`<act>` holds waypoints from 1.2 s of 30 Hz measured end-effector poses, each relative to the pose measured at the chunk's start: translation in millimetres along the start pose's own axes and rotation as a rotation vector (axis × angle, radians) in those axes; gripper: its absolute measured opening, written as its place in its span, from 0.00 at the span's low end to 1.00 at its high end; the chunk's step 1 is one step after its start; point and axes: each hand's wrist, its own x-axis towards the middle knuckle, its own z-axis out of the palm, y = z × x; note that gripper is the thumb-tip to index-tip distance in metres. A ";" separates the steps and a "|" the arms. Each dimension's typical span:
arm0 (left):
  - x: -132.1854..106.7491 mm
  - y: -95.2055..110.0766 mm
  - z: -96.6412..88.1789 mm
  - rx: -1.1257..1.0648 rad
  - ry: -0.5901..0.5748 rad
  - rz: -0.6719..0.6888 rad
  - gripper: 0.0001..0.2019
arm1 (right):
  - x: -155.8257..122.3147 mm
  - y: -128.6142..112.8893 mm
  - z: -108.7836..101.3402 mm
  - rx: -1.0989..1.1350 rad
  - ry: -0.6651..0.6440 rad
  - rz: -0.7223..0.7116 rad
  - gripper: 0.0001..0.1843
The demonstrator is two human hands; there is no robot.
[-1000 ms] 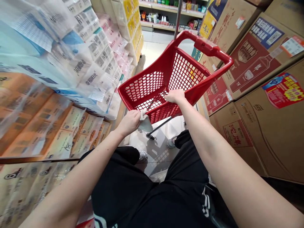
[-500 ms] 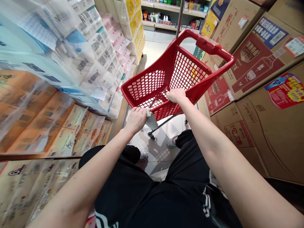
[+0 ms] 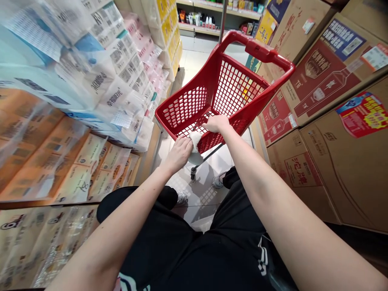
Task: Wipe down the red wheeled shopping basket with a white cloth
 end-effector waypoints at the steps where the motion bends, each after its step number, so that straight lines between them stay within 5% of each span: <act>1: -3.0 -4.5 -0.4 -0.020 -0.004 0.016 0.18 | 0.4 -0.8 0.4 0.005 0.002 -0.003 0.30; 10: -14.0 -20.0 -7.2 -0.016 -0.047 -0.028 0.14 | -3.8 -15.5 1.5 0.032 0.022 -0.007 0.29; 24: -2.2 23.4 -0.3 0.102 0.069 -0.135 0.15 | -12.0 -1.6 3.0 0.009 0.022 -0.024 0.29; 36: 4.4 51.4 2.2 0.084 0.026 -0.022 0.19 | -21.7 16.8 3.3 0.030 0.157 0.091 0.23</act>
